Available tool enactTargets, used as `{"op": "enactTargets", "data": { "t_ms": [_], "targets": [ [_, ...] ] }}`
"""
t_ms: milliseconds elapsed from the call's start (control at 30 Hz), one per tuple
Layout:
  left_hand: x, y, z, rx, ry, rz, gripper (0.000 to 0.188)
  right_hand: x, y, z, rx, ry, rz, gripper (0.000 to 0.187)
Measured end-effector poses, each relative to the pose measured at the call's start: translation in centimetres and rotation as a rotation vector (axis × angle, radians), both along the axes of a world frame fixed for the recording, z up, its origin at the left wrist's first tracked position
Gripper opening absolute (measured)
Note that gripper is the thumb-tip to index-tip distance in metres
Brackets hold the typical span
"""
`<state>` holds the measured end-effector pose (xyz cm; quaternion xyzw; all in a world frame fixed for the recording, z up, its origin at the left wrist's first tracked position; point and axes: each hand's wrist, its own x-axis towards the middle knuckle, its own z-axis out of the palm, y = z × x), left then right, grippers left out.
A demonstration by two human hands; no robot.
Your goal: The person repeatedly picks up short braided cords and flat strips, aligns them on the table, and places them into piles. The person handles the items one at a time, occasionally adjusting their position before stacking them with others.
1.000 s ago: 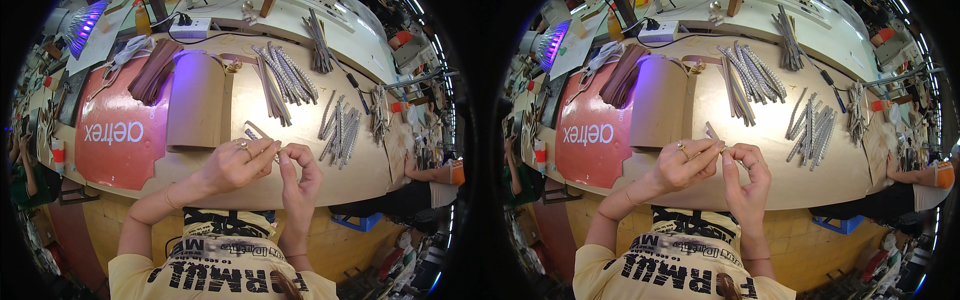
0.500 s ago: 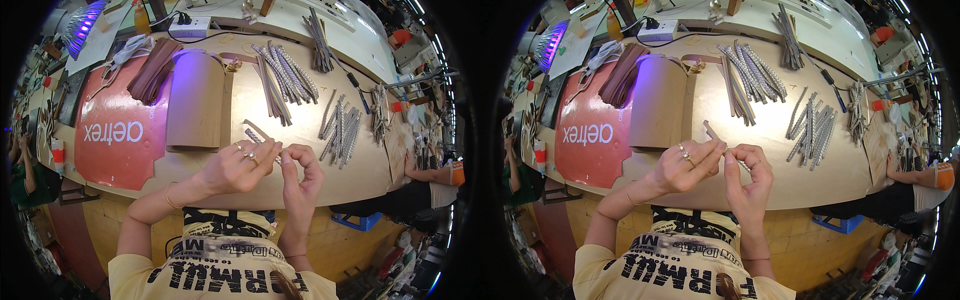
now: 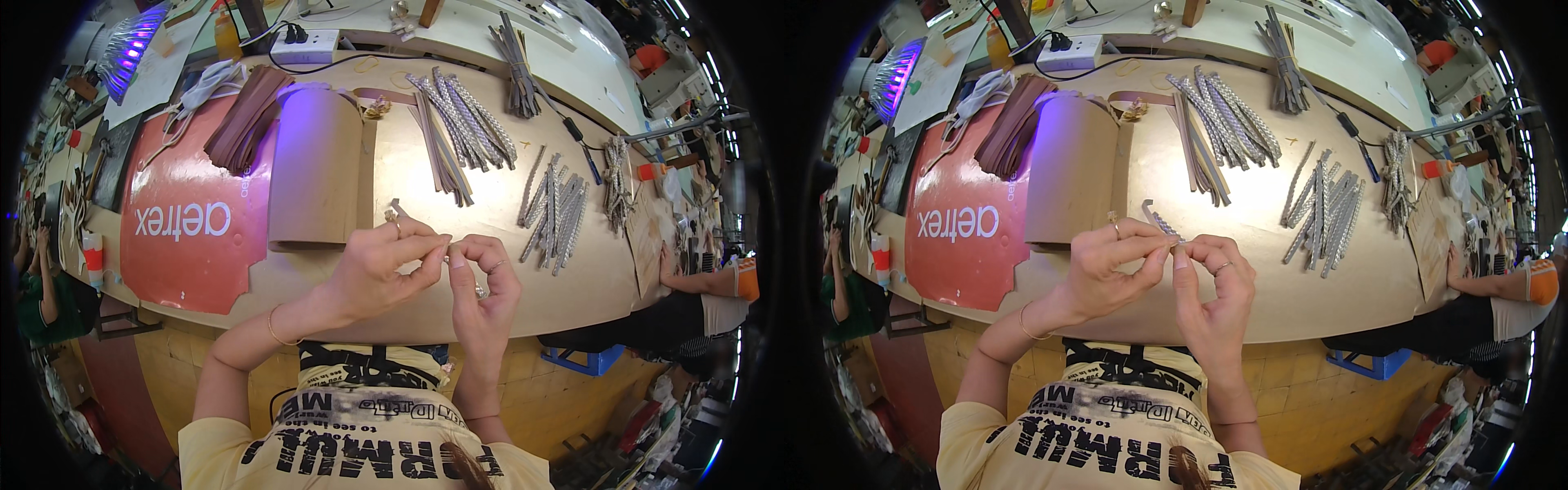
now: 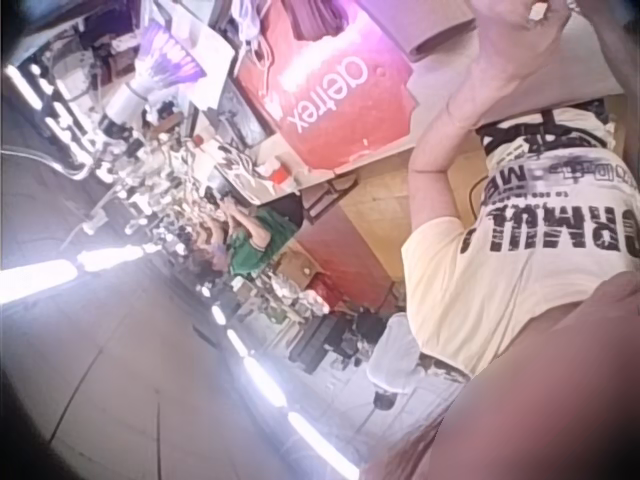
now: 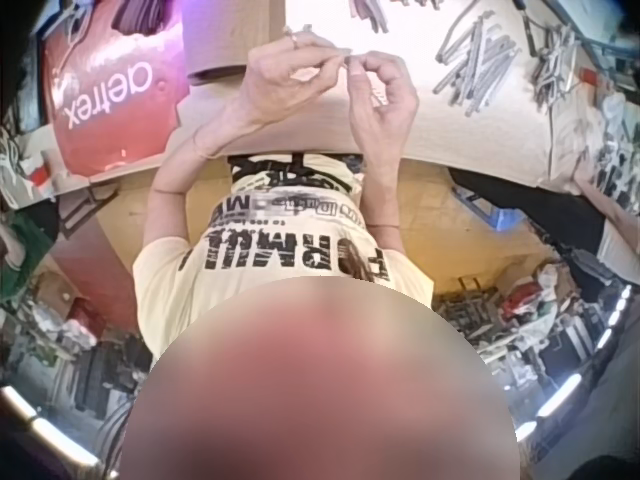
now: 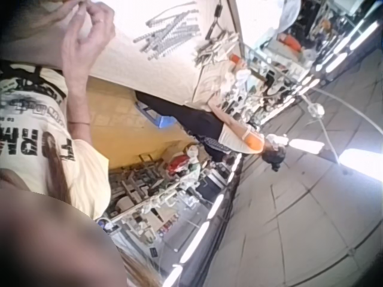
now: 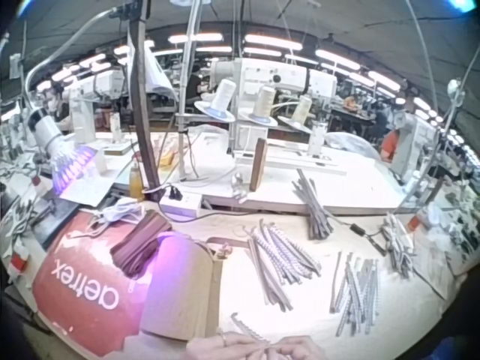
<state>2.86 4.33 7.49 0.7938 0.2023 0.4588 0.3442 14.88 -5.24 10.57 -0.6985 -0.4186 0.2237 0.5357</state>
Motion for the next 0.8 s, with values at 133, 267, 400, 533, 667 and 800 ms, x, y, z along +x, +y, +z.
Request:
{"op": "enactTargets", "data": {
  "t_ms": [133,267,400,533,667,800],
  "targets": [
    [-0.1,0.4,-0.3,0.306,0.093,0.06,0.025,0.1,0.1,0.0,0.036,0.048,0.026,0.008],
    [0.0,0.8,-0.7,0.444,0.079,0.057,0.029,0.1,0.2,0.0,0.048,0.069,0.034,0.008],
    [0.0,0.8,-0.9,0.587,0.11,0.079,0.032,0.1,0.2,0.1,0.05,0.073,0.028,0.008],
    [-0.2,0.6,-0.9,0.646,0.16,0.098,0.034,0.3,0.3,0.0,0.044,0.052,0.032,0.007],
    [-0.2,0.1,-0.7,0.398,0.149,0.055,0.029,0.4,0.1,-0.4,0.028,0.08,0.03,0.006],
    [0.0,-0.3,0.3,-0.047,0.035,0.015,0.021,0.3,0.1,-0.6,-0.018,-0.133,0.015,0.007]
  ]
}}
